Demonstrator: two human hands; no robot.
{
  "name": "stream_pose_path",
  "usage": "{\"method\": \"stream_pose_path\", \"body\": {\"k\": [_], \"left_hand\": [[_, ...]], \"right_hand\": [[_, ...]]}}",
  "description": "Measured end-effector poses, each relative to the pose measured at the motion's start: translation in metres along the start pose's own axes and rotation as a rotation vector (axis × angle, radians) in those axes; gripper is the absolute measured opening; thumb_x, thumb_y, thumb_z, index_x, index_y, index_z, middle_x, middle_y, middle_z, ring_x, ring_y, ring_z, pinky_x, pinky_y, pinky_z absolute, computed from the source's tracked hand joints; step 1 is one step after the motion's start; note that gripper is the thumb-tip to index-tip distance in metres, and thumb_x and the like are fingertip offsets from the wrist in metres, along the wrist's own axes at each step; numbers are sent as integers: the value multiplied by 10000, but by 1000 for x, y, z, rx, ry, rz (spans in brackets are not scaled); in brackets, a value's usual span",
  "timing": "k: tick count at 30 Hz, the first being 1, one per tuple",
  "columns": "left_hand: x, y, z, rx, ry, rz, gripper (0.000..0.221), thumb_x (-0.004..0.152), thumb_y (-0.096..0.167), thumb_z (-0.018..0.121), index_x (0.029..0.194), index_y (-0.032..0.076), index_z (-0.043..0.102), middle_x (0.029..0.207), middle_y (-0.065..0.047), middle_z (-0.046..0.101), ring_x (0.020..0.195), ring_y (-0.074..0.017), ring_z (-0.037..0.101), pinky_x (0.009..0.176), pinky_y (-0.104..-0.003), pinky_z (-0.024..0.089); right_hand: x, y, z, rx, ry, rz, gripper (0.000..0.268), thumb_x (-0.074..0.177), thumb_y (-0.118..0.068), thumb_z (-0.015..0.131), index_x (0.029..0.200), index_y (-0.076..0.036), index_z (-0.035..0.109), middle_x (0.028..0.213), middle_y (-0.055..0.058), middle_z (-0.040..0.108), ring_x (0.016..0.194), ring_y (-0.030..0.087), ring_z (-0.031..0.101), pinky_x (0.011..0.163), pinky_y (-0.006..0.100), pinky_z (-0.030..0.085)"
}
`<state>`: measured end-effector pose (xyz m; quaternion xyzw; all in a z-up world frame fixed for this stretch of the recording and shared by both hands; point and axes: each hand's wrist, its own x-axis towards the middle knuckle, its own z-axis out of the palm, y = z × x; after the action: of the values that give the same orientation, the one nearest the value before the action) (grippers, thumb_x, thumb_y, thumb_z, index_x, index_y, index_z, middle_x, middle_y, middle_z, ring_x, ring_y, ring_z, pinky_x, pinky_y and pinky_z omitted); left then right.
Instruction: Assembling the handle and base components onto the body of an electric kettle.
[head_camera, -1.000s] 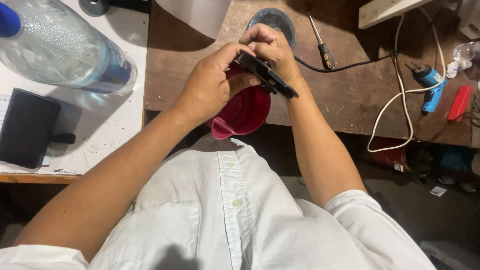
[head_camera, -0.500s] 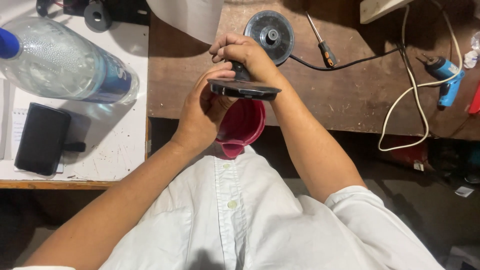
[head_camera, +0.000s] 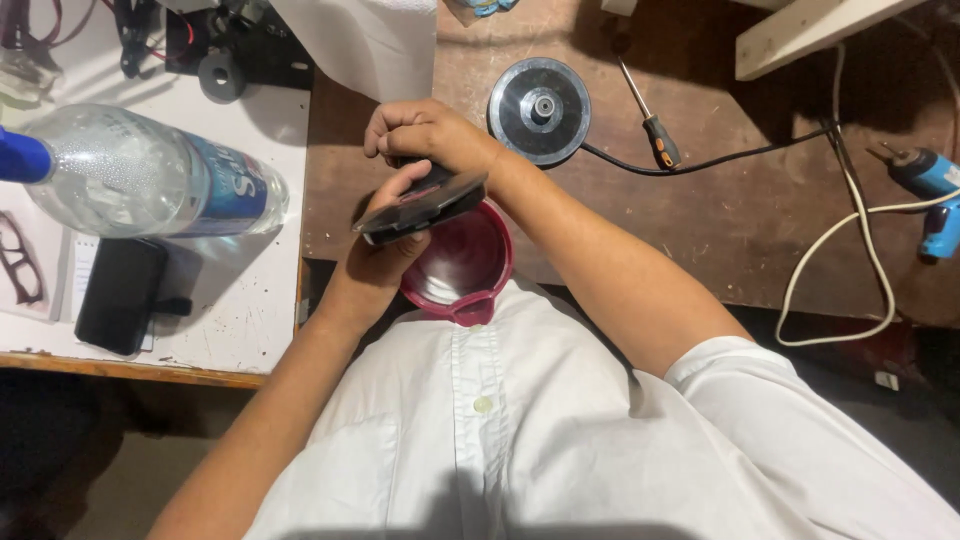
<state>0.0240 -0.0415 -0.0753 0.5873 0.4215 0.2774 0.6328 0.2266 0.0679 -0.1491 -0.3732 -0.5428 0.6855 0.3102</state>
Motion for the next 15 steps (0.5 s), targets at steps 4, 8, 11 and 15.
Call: {"method": "stream_pose_path", "body": {"k": [4,8,11,15], "left_hand": [[5,-17,9,-48,64,64,1044,929,815,835,1732,195,592,1673,-194,700,1503,-266,687,1348,-513,475],[-8,-15,25,1,211,78,1050,944,856,741,1697,142,579,1641,-184,708,1470,-249,689,1335,-498,498],[-6,-18,32,98,262,62,1019,993,878,645,1712,163,547,1645,-179,713,1497,-282,697,1347,-529,489],[-10,-22,43,140,334,9,1031,989,938,568,1702,195,513,1656,-168,713,1523,-278,664,1376,-547,452]], "right_hand": [[15,12,10,78,-81,-39,199,1064,-229,715,1123,-130,876,850,35,769,843,151,709,779,296,569],[0,9,10,132,-62,-174,316,1195,-342,643,1292,-100,820,1102,152,829,1075,225,724,975,397,583],[-43,-3,-11,40,64,-216,471,1263,-477,577,1476,-123,803,1380,199,847,1354,302,734,1207,498,565],[-142,-39,-11,-122,163,-99,561,1233,-477,561,1605,-90,724,1558,262,780,1521,460,697,1287,606,513]]}}
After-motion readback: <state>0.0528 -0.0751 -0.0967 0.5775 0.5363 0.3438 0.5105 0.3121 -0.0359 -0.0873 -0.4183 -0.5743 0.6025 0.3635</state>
